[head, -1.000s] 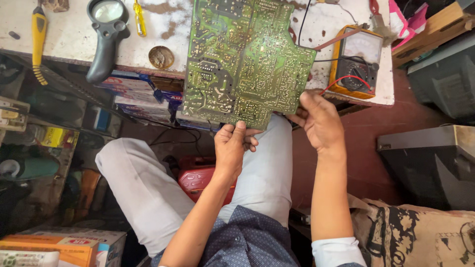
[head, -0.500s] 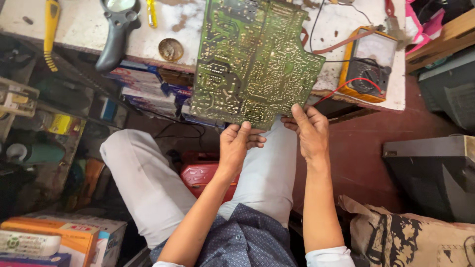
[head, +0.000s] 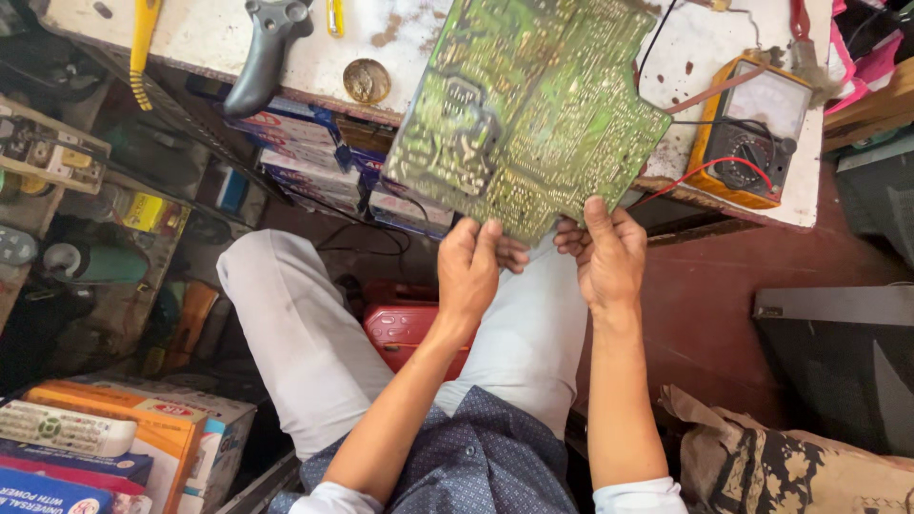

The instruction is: The person sits cross-legged and tests a circuit board using a multimeter, a magnifying glass, and a screwdriver. They probe various points on the board, inspect components closely, and use the screwdriver to adjust or clean areas.

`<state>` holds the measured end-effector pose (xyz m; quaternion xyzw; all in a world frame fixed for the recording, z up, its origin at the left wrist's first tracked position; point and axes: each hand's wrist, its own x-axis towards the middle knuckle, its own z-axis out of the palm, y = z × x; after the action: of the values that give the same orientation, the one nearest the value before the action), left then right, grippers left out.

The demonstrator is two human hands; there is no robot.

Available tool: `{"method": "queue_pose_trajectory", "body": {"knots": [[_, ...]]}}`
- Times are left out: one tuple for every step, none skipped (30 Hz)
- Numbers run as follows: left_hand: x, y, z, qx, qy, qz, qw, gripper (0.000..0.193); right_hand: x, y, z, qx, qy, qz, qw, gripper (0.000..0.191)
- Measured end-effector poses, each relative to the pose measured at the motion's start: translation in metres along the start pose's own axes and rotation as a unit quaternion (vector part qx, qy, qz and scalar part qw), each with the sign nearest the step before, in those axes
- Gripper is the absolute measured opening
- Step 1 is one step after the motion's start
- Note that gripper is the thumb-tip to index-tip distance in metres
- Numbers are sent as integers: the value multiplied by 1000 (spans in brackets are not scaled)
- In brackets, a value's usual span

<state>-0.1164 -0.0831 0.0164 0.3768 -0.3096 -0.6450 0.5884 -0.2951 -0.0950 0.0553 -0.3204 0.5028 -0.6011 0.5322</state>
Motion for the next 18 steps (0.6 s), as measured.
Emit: {"method": "queue_pose_trajectory", "body": {"knots": [[8, 5, 1, -2, 1, -1, 1000, 28, 5, -1, 3, 1, 5, -1, 1000, 31], [16, 10, 3, 1, -2, -8, 1000, 28, 10, -2, 6, 2, 10, -1, 1000, 31], [25, 14, 4, 4, -6, -15, 1000, 28, 17, -4, 10, -1, 19, -9, 1000, 32], [33, 18, 6, 7, -10, -20, 1000, 28, 25, -6, 14, -5, 27, -18, 999, 33], [39, 20, 7, 12, -14, -14, 1000, 28, 31, -7, 18, -8, 35, -25, 999, 34], [42, 20, 10, 15, -15, -11, 1000, 29, 34, -9, 19, -34, 37, -32, 998, 37], [44, 19, 11, 19, -17, -5, 1000, 29, 38, -10, 20, -60, 38, -40, 997, 41], [45, 18, 10, 14, -21, -4, 1000, 30, 41, -11, 22, -84, 38, -49, 995, 44], [44, 17, 9, 9, -24, -3, 1000, 30, 42, -10, 23, -87, 41, -43, 994, 46], [42, 14, 8, 4, -27, -3, 1000, 31, 40, -9, 22, -91, 44, -36, 994, 48], [40, 11, 6, -10, -31, -11, 999, 32, 39, -8, 22, -95, 47, -28, 994, 50], [37, 9, 4, -23, -36, -18, 999, 32, 37, -7, 21, -85, 32, -37, 995, 51], [36, 6, 2, -36, -40, -26, 998, 33, 34, -5, 20, -75, 17, -44, 996, 52], [35, 4, 1, -49, -47, -20, 997, 34, 32, -3, 20, -66, 4, -51, 997, 53], [34, 2, 1, -62, -54, -15, 997, 35, 30, -2, 19, -61, 4, -51, 997, 53], [33, 0, 1, -74, -62, -10, 995, 36, 28, -1, 19, -55, 4, -52, 997, 53], [31, -2, 1, -76, -61, -12, 995, 38, 27, -1, 19, -50, 3, -54, 997, 53], [28, -3, 1, -78, -62, -12, 995, 39, 26, -2, 18, -47, -4, -55, 997, 53]]}}
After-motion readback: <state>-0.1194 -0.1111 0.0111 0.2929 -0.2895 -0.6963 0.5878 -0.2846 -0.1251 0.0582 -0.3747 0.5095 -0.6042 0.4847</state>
